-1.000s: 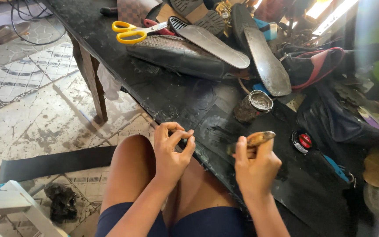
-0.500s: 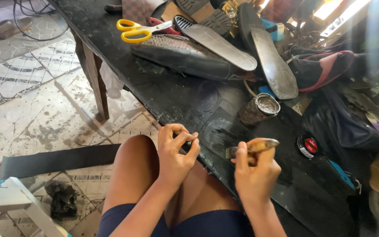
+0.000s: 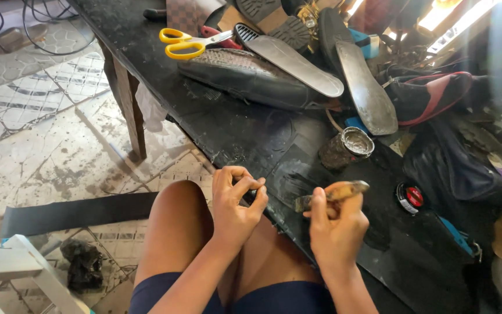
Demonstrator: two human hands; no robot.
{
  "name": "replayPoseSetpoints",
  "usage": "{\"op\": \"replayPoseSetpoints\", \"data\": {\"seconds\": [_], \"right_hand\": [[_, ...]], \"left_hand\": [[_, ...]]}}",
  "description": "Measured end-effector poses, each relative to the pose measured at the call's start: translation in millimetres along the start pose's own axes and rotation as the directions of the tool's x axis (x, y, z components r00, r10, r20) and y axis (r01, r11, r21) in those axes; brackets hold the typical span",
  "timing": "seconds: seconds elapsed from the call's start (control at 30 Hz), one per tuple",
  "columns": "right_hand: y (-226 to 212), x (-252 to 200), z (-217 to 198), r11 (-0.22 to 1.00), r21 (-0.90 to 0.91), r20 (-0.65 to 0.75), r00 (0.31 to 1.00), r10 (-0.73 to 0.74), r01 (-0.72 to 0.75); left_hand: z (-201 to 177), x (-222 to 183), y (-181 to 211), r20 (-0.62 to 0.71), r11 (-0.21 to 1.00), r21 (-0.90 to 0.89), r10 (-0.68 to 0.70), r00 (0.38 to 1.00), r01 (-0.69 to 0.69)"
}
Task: Applying glue to a shoe sole and a rubber patch using a brush.
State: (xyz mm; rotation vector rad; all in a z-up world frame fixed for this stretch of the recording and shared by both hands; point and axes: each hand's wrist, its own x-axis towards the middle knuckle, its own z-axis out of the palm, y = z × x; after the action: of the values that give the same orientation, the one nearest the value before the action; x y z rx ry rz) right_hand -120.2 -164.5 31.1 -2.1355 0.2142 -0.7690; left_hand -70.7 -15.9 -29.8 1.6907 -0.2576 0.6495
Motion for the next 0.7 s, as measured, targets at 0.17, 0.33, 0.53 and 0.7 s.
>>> {"op": "replayPoseSetpoints", "data": {"seconds": [0.17, 0.33, 0.53, 0.7], "right_hand": [[-9, 17, 27, 0.997, 0.006, 0.056, 0.995, -0.081, 0.080], [-11, 38, 32, 0.977, 0.105, 0.143, 0.970, -0.198, 0.184], [-14, 44, 15, 0.959, 0.115, 0.378, 0.881, -0.285, 0.261], [-18, 61, 18, 0.875, 0.130, 0.441, 0.763, -0.473, 0.467]], "left_hand": [[0, -1, 2, -0.010, 1.000, -0.003, 0.015, 1.000, -0.015], [0, 0, 2, -0.021, 1.000, 0.017, 0.000, 1.000, 0.001], [-1, 0, 2, -0.017, 1.000, 0.017, -0.010, 1.000, 0.010], [-1, -1, 1, -0.001, 0.999, 0.034, -0.010, 1.000, 0.010]]}}
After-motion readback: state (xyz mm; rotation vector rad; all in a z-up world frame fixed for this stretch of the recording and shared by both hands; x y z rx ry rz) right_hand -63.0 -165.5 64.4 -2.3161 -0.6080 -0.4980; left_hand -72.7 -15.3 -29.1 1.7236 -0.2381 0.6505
